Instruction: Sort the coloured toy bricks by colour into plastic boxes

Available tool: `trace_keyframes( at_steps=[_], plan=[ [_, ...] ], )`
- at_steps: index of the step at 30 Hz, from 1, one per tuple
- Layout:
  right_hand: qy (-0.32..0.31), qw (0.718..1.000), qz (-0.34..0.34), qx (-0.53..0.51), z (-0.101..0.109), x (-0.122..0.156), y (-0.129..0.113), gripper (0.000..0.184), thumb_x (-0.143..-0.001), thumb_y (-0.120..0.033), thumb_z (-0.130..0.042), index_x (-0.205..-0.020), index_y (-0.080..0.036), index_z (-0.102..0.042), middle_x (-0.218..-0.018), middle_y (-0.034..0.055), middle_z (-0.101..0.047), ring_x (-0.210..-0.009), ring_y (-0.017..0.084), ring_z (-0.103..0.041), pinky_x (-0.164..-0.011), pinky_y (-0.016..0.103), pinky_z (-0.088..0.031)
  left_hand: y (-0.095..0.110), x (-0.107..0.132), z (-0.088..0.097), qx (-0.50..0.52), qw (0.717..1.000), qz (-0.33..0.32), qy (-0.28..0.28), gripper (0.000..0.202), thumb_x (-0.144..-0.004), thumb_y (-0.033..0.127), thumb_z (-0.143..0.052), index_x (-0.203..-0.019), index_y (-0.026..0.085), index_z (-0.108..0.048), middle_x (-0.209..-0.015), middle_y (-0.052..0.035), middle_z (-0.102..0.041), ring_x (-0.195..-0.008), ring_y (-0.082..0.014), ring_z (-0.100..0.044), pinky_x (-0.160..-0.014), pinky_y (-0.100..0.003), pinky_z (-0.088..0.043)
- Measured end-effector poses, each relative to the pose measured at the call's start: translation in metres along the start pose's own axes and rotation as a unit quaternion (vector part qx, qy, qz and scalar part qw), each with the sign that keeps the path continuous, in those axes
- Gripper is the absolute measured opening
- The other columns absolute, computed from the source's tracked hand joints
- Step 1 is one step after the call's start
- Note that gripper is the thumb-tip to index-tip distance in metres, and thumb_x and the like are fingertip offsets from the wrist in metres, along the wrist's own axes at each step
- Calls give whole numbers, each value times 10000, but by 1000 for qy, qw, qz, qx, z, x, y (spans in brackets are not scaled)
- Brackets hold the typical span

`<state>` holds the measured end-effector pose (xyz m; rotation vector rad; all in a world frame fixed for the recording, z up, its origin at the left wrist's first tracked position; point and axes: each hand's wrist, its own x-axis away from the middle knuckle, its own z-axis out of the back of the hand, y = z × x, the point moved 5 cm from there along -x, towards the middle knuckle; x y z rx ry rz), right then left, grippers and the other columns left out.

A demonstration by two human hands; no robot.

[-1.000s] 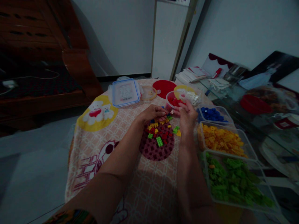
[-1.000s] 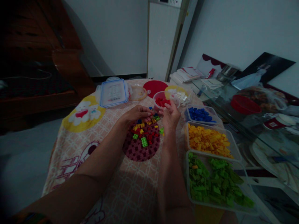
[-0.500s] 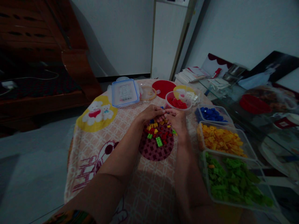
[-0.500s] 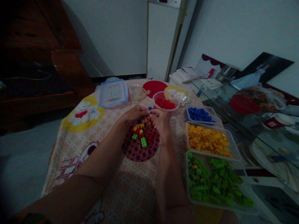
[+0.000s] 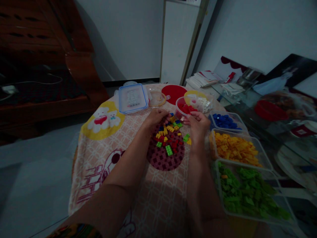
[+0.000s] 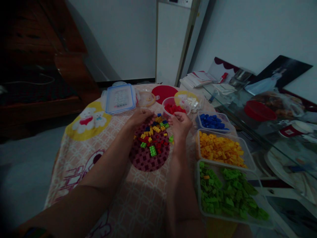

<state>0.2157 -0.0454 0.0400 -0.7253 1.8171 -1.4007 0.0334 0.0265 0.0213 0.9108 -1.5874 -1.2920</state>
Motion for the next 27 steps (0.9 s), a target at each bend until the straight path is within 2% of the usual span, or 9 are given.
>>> trace_keyframes(
  at_steps=[4,8,11,15,17,19,22,25,27],
  plan=[
    [70,995,14,-68,14,-7,1,211,-642,-226,-732,-826,-172,-644,-645,-33,-684,-557,134,-683,-558,257,-617,-3,-2,12,8,998,-4,63,284,-943,288,-646,-722,111,-667,-568,-12,-648,-459,-70,-557,-538,-188,-494],
    [73,993,12,-93,19,-13,3,341,-649,-221,-745,-976,-153,-679,-849,19,-752,-764,170,-751,-693,306,-658,-7,-6,23,-2,994,-16,104,235,-913,256,-652,-727,112,-661,-604,-14,-665,-484,-72,-574,-574,-196,-508],
    [40,996,17,-74,18,-13,0,411,-656,-234,-753,-1054,-150,-691,-951,49,-772,-821,180,-758,-721,312,-656,-12,-10,37,-36,989,-25,142,214,-902,220,-610,-723,119,-669,-621,-14,-677,-510,-92,-604,-593,-218,-513],
    [-95,994,-31,35,4,-3,-3,261,-714,-323,-737,-915,-158,-714,-739,16,-743,-580,134,-685,-546,241,-586,-24,-18,57,-112,976,-12,185,174,-861,195,-589,-749,126,-703,-591,5,-663,-527,-116,-611,-603,-241,-508],
    [-198,972,-74,105,-9,9,-1,188,-730,-332,-729,-807,-164,-700,-639,-6,-699,-508,117,-638,-490,208,-524,-29,-22,61,-171,968,-14,183,178,-840,202,-593,-725,131,-709,-565,10,-645,-535,-124,-605,-590,-236,-489],
    [-300,931,-108,176,-24,23,1,151,-747,-311,-725,-730,-166,-684,-582,-17,-664,-490,112,-614,-479,197,-479,-32,-25,62,-241,955,-34,170,189,-821,237,-615,-693,137,-712,-553,8,-638,-557,-130,-599,-578,-227,-462],
    [-414,862,-96,278,-43,43,2,137,-755,-262,-751,-683,-162,-692,-551,-30,-635,-507,103,-588,-511,198,-428,-32,-26,62,-308,936,-64,156,208,-811,284,-624,-701,141,-729,-580,-1,-659,-598,-138,-601,-584,-224,-440],
    [-460,812,-55,356,-54,52,3,107,-693,-168,-806,-665,-157,-703,-566,-44,-632,-547,96,-575,-566,207,-402,-32,-26,62,-322,933,-67,148,235,-818,309,-602,-741,140,-746,-624,-10,-684,-635,-146,-612,-609,-229,-443],
    [-460,799,-55,383,-54,52,5,79,-684,-112,-787,-683,-154,-720,-577,-43,-639,-565,104,-583,-590,217,-405,-31,-26,62,-329,931,-70,145,246,-817,319,-598,-745,139,-749,-636,-16,-688,-654,-152,-613,-617,-232,-442]
  ],
)
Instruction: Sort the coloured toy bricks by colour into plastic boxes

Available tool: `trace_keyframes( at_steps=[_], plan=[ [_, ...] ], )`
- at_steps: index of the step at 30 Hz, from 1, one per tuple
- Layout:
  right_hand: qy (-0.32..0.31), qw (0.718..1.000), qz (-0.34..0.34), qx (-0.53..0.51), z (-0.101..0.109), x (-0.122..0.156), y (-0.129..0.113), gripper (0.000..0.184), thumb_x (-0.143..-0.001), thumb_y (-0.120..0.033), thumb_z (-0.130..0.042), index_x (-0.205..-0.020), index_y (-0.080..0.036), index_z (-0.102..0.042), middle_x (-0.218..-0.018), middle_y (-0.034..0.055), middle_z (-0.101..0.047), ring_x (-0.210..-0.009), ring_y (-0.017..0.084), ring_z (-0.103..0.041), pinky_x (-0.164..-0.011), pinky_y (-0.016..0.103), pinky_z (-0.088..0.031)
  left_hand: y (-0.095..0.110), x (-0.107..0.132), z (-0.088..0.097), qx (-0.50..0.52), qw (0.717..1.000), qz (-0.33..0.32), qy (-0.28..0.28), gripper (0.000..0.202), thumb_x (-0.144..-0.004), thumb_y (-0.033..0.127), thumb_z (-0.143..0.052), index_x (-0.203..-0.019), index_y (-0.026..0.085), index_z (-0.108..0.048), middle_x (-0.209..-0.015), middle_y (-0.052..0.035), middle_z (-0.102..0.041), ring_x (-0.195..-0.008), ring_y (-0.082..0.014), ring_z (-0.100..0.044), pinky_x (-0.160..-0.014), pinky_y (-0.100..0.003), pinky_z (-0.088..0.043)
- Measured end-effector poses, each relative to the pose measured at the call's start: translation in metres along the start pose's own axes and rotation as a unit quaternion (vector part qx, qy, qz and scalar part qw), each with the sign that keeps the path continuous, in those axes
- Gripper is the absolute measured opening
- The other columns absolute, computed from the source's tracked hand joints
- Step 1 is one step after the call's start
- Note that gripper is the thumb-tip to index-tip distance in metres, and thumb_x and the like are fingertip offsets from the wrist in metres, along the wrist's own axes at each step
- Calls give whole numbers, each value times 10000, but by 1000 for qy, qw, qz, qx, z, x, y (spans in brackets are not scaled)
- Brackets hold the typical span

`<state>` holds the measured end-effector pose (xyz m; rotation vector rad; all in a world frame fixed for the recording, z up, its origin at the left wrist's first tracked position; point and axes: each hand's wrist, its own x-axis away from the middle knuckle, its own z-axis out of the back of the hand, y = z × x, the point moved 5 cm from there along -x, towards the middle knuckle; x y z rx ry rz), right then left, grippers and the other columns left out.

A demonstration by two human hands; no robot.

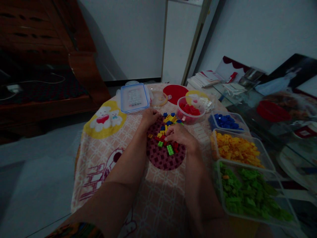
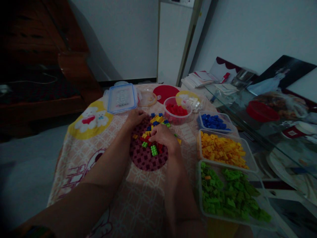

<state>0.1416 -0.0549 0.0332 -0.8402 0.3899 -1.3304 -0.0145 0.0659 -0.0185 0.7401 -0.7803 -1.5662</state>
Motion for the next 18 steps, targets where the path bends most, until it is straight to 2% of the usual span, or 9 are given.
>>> trace_keyframes(
  at_steps=[4,9,11,14,18],
  plan=[
    [59,998,-25,20,12,1,12,96,-730,-94,-717,-775,-158,-773,-628,-15,-687,-599,130,-616,-620,232,-432,2,1,1,-12,1000,-4,10,240,-807,314,-602,-727,138,-743,-618,-20,-668,-651,-155,-595,-621,-238,-435],
    [150,987,-18,49,28,3,19,85,-747,-129,-719,-759,-168,-794,-662,8,-721,-631,145,-635,-638,236,-441,5,4,1,-11,1000,-3,4,244,-814,308,-589,-717,138,-734,-598,-7,-649,-624,-145,-575,-621,-237,-431],
    [138,988,-4,64,26,4,13,83,-772,-159,-721,-749,-163,-801,-652,12,-718,-624,142,-629,-630,237,-430,8,5,2,-15,1000,-3,6,235,-813,305,-596,-711,142,-730,-592,-3,-643,-619,-142,-571,-617,-235,-426],
    [74,991,12,113,14,2,-1,109,-803,-216,-739,-750,-160,-816,-648,21,-721,-634,144,-634,-625,242,-414,10,7,4,-15,1000,1,10,223,-811,299,-600,-712,148,-731,-610,-10,-660,-627,-145,-578,-614,-234,-427],
    [13,983,18,184,-5,-2,-15,118,-798,-281,-790,-818,-176,-838,-770,54,-776,-730,161,-677,-659,246,-420,14,9,4,-25,1000,0,6,227,-819,294,-593,-731,149,-743,-621,-11,-670,-641,-148,-585,-626,-235,-434]
  ],
)
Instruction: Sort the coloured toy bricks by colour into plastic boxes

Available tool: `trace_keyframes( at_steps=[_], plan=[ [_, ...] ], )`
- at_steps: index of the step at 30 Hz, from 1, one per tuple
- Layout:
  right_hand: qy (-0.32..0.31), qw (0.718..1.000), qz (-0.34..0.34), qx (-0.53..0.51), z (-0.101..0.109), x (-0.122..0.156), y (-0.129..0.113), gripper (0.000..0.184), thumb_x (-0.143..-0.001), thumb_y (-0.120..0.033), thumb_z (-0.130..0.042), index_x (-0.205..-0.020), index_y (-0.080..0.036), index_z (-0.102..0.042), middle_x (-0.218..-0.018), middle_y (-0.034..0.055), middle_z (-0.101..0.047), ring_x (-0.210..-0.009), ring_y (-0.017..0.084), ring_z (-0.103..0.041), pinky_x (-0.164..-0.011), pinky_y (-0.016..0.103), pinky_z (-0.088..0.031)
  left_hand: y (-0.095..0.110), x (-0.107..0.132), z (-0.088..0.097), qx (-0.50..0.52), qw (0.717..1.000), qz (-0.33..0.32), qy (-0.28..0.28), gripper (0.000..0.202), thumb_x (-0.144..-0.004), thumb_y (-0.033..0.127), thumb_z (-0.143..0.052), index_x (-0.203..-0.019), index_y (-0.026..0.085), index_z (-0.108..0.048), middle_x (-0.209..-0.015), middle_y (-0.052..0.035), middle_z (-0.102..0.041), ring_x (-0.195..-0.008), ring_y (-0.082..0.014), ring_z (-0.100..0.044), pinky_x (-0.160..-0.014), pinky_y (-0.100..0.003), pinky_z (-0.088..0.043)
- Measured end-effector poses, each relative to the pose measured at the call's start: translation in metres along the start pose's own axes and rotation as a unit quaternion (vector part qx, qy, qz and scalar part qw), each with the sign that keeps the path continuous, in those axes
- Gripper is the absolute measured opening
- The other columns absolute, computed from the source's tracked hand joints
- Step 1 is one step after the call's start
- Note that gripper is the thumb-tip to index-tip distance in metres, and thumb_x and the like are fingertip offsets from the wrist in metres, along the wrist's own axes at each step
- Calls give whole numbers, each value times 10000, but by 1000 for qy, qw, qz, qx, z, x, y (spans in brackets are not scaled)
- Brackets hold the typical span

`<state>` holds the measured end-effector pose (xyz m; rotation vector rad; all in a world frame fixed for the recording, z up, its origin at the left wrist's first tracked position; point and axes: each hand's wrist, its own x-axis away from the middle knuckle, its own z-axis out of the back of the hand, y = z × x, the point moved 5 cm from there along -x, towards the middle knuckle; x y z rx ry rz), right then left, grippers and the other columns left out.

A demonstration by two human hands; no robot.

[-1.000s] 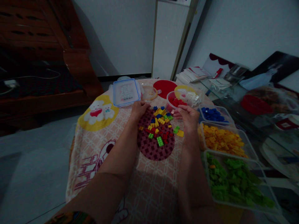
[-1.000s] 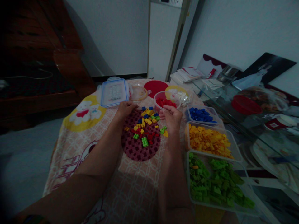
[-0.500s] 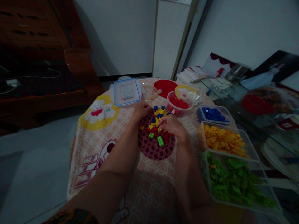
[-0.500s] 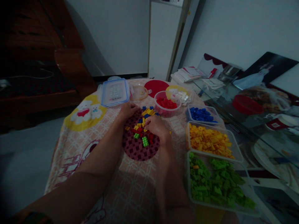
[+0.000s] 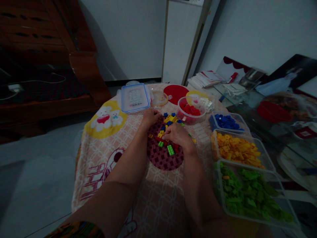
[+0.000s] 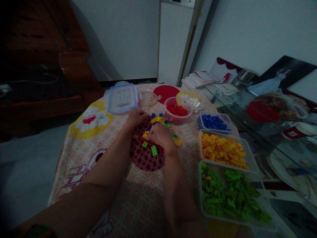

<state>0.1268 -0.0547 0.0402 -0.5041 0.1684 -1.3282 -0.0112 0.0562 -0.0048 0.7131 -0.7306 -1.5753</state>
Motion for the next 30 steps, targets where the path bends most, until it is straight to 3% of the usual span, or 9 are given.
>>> trace_keyframes(
  at_steps=[6,12,16,21,23,26,30],
  plan=[
    [-14,999,4,49,-8,-2,-7,111,-799,-236,-752,-811,-155,-827,-785,86,-774,-736,176,-675,-653,261,-412,4,2,1,-8,1000,-5,-9,240,-830,274,-581,-744,137,-758,-638,-21,-675,-667,-158,-593,-640,-243,-432],
    [-1,988,-4,-155,3,6,16,110,-791,-220,-723,-708,-149,-735,-563,-22,-642,-520,97,-561,-533,207,-381,6,2,1,-17,1000,-1,-2,223,-827,263,-595,-732,141,-757,-621,-9,-668,-618,-146,-574,-627,-245,-420],
    [82,926,-56,-365,12,8,40,115,-761,-273,-718,-770,-165,-679,-530,-43,-623,-414,92,-538,-415,182,-385,8,3,2,-21,1000,4,-1,219,-826,263,-597,-750,144,-764,-583,-3,-650,-594,-145,-548,-623,-244,-422],
    [371,766,-60,-522,36,11,73,287,-716,-371,-728,-904,-172,-642,-642,-17,-685,-535,139,-671,-478,217,-543,9,2,3,-41,999,-9,8,217,-824,267,-604,-750,146,-768,-618,-13,-669,-609,-147,-541,-645,-258,-418],
    [445,719,-49,-531,42,14,84,358,-718,-394,-721,-984,-167,-642,-721,-3,-711,-628,157,-717,-550,247,-596,8,1,2,-41,999,-9,9,216,-825,264,-603,-748,148,-768,-613,-12,-664,-612,-150,-542,-643,-260,-413],
    [479,703,-37,-524,47,18,91,423,-725,-412,-716,-1061,-164,-651,-807,14,-728,-700,172,-742,-583,269,-618,5,0,0,-34,999,-8,7,211,-829,265,-607,-755,156,-771,-601,-5,-655,-617,-152,-546,-638,-256,-409],
    [424,739,-51,-521,45,18,84,313,-732,-387,-696,-942,-156,-684,-682,7,-708,-535,141,-673,-489,237,-562,3,-1,-1,-27,1000,-6,8,198,-826,262,-621,-739,155,-763,-602,-6,-653,-636,-155,-557,-639,-253,-406]
  ],
)
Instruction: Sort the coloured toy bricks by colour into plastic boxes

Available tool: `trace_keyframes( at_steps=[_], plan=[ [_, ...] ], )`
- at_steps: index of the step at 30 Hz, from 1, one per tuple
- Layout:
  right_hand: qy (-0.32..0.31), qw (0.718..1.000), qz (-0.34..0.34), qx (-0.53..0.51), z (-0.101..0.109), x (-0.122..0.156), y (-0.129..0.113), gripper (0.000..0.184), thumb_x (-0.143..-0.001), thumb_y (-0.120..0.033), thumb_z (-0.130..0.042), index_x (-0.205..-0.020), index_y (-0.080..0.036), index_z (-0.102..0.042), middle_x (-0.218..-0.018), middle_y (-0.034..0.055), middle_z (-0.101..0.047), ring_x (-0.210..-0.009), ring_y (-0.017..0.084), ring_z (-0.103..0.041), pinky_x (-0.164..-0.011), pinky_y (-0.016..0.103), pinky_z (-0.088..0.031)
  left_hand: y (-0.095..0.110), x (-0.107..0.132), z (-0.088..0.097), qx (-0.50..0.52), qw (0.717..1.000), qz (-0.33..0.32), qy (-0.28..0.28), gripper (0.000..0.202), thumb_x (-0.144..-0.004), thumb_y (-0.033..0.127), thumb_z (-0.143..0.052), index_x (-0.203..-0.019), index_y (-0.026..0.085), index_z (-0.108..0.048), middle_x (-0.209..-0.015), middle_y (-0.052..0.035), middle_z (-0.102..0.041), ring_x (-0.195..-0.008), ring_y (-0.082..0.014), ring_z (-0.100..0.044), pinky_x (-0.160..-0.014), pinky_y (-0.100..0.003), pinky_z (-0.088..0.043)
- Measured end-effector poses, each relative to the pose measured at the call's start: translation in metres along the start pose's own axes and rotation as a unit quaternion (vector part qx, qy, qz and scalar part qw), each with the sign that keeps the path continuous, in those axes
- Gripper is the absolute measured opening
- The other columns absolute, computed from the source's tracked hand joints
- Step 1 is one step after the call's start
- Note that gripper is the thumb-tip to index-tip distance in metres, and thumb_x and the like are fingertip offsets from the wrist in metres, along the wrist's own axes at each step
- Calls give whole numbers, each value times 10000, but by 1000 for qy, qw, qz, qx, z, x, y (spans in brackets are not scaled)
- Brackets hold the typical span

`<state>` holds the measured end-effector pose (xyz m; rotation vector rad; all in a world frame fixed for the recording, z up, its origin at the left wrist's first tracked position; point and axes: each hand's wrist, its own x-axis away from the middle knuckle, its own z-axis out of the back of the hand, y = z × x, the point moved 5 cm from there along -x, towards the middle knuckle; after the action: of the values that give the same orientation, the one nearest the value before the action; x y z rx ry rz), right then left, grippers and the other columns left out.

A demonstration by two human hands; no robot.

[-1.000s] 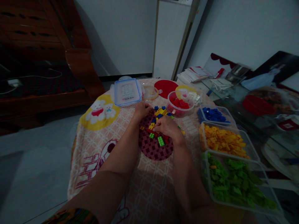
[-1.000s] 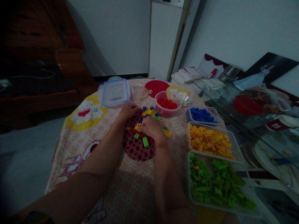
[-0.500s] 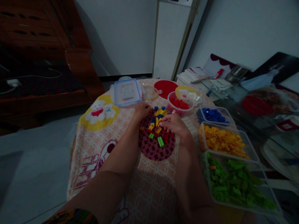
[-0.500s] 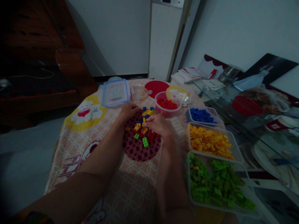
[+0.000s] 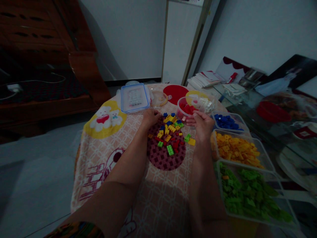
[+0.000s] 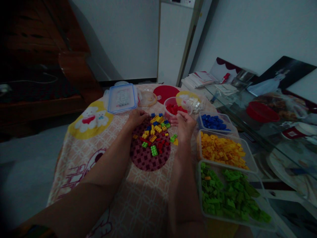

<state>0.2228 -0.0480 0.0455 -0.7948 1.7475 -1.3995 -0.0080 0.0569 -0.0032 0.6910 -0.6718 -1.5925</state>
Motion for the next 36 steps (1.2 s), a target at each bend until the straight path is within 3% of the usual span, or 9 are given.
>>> trace_keyframes(
  at_steps=[5,8,11,16,19,24,28,31,36],
  plan=[
    [-179,972,-73,131,-31,23,0,158,-760,-311,-667,-778,-160,-709,-558,-29,-643,-408,89,-552,-393,171,-413,1,0,1,-1,1000,-4,-1,196,-821,265,-626,-705,158,-743,-598,-6,-643,-636,-152,-542,-621,-254,-390],
    [-341,898,-99,260,-52,43,6,120,-772,-202,-641,-718,-161,-740,-500,-39,-605,-380,85,-502,-404,183,-379,2,0,2,-6,1000,-3,-4,200,-820,260,-618,-704,156,-742,-610,-11,-654,-641,-150,-542,-637,-256,-397],
    [-446,810,-59,376,-68,59,7,141,-764,-118,-655,-731,-161,-785,-518,-23,-631,-456,106,-562,-496,204,-417,3,1,2,-2,1000,-1,-5,208,-816,266,-609,-718,148,-750,-637,-22,-670,-653,-155,-561,-651,-262,-408],
    [-472,689,49,547,-87,73,-2,180,-788,-91,-678,-838,-164,-835,-843,82,-793,-835,198,-729,-709,245,-468,4,2,2,-1,1000,-1,-4,223,-813,280,-607,-715,156,-763,-628,-24,-671,-641,-162,-572,-642,-265,-417],
    [-456,653,64,602,-92,78,-4,162,-837,-187,-698,-922,-167,-834,-978,126,-802,-971,240,-734,-767,268,-482,4,1,2,-1,1000,-5,1,220,-814,270,-602,-718,161,-767,-631,-27,-677,-664,-172,-585,-638,-265,-416],
    [-443,648,98,611,-95,81,0,207,-882,-171,-636,-991,-153,-811,-1016,152,-794,-1022,261,-728,-806,287,-486,2,0,1,-1,1000,-10,5,216,-815,282,-614,-722,162,-768,-629,-30,-671,-680,-182,-590,-643,-270,-412],
    [-464,658,90,586,-94,78,2,142,-830,-145,-680,-890,-147,-809,-958,129,-796,-937,231,-729,-745,259,-465,0,0,0,4,1000,-8,2,227,-827,287,-608,-741,153,-769,-632,-25,-667,-664,-170,-575,-648,-268,-407],
    [-462,701,61,539,-89,71,2,54,-793,-162,-739,-792,-151,-792,-862,82,-787,-815,184,-709,-681,236,-443,0,0,-1,5,1000,-9,-4,235,-830,289,-601,-771,147,-779,-654,-27,-680,-667,-166,-576,-647,-262,-408],
    [-406,809,1,425,-74,57,2,113,-823,-204,-699,-719,-161,-711,-625,-3,-680,-586,122,-624,-576,208,-428,2,0,0,-8,1000,-17,-12,259,-838,299,-592,-789,131,-783,-667,-28,-692,-658,-158,-571,-647,-259,-411]
  ],
)
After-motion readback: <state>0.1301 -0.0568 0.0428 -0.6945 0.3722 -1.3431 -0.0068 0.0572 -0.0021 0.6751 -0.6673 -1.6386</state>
